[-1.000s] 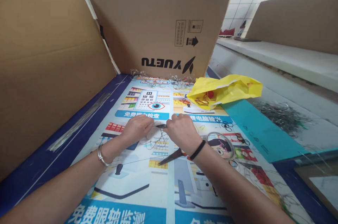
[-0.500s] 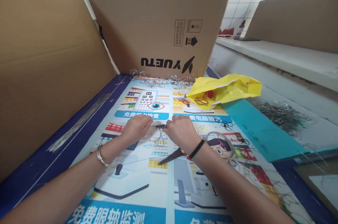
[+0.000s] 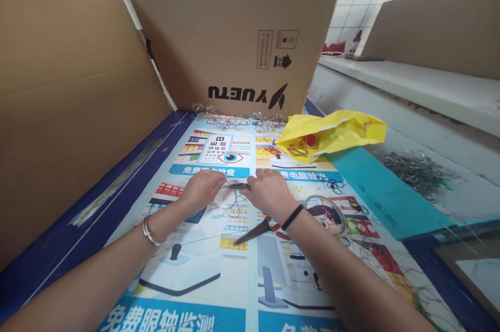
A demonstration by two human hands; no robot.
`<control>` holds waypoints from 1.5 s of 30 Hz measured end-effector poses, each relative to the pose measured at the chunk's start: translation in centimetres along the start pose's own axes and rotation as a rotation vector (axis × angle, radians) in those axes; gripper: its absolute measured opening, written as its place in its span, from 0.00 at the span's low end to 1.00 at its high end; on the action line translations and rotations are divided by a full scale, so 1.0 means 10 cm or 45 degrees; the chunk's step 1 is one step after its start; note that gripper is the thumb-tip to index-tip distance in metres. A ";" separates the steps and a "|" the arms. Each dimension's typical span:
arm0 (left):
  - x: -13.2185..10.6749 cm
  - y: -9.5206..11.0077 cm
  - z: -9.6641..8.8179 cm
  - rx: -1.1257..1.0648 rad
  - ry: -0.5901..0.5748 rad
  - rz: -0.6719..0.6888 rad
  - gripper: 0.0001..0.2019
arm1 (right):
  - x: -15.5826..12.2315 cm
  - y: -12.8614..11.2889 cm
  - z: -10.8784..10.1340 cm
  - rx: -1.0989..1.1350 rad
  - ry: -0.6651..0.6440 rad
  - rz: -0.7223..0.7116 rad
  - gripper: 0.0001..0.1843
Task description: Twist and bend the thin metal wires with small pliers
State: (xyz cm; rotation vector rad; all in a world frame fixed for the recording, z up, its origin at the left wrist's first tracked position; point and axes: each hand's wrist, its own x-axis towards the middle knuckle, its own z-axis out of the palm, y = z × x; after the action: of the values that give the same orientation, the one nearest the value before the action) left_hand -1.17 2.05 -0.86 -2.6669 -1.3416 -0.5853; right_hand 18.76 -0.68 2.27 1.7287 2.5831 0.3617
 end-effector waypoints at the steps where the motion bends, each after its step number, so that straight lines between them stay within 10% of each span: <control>1: 0.00 0.00 0.00 0.000 0.002 0.002 0.09 | 0.00 0.00 0.01 0.001 0.007 -0.002 0.23; 33: -0.03 0.04 -0.09 0.202 -0.073 0.093 0.07 | 0.01 0.00 -0.08 0.001 -0.055 -0.077 0.22; 45: 0.04 -0.02 -0.04 -0.606 -0.102 -0.118 0.07 | 0.00 -0.02 -0.08 -0.009 -0.065 -0.033 0.24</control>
State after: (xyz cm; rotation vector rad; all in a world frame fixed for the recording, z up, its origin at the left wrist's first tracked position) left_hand -1.29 2.35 -0.34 -3.0321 -1.5152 -0.9212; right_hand 18.46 -0.85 3.01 1.6775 2.5627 0.3214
